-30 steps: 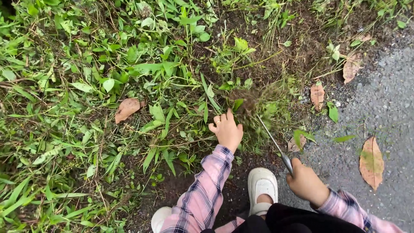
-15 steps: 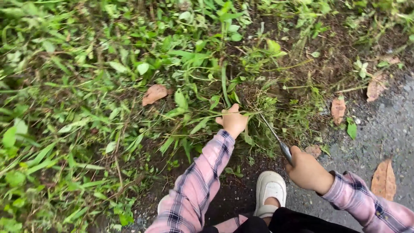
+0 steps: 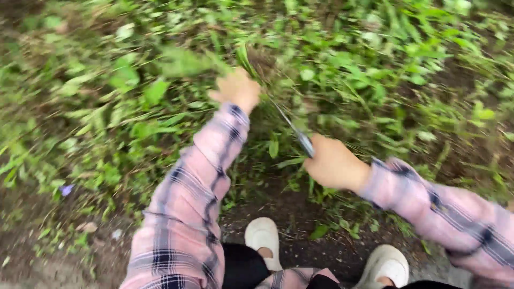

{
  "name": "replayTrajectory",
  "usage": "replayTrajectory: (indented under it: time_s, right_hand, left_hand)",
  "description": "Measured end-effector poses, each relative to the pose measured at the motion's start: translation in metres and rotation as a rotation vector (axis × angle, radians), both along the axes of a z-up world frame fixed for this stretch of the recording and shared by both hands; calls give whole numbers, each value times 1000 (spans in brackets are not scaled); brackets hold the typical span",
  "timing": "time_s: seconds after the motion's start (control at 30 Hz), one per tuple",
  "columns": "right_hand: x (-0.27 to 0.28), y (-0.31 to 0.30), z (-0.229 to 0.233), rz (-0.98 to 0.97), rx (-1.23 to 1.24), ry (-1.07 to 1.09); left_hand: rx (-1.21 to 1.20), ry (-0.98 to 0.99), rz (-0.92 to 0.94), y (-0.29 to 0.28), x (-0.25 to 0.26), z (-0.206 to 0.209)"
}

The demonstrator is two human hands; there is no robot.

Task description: Using a kitchen fork to remove weeds from a garden bed next to a paved path.

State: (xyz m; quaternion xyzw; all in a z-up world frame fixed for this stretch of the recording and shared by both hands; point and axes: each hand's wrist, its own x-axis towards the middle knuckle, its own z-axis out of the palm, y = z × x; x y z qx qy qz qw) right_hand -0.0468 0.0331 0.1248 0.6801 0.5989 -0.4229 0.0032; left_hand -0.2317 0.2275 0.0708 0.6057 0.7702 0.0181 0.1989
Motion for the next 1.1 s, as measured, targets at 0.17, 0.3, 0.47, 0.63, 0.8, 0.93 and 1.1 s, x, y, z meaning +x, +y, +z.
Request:
replayTrajectory:
  time_s: [0.17,0.3,0.47,0.63,0.8,0.93,1.1]
  right_hand:
    - [-165,139,38,252,388,58]
    - [-267,200,62,140,702,121]
    - [-297,204,83,9,523,510]
    - [-279,184,61,-32,286,598]
    - [-259,165,11,-51,225,532]
    - [-244,145,-5,-71,123,473]
    - [-237,133,-17,-84,129,468]
  left_hand:
    - [462,402,297,76,-194,99]
    - [655,345,749,72,-314,160]
    - [681,246,718,36,-373,159]
    - [1044,52,563,31,-373,123]
    - [985,9,278,37,-329,106]
    - [881,134,-95,39,-308,91]
    - [971,226,-175,45,-294,61]
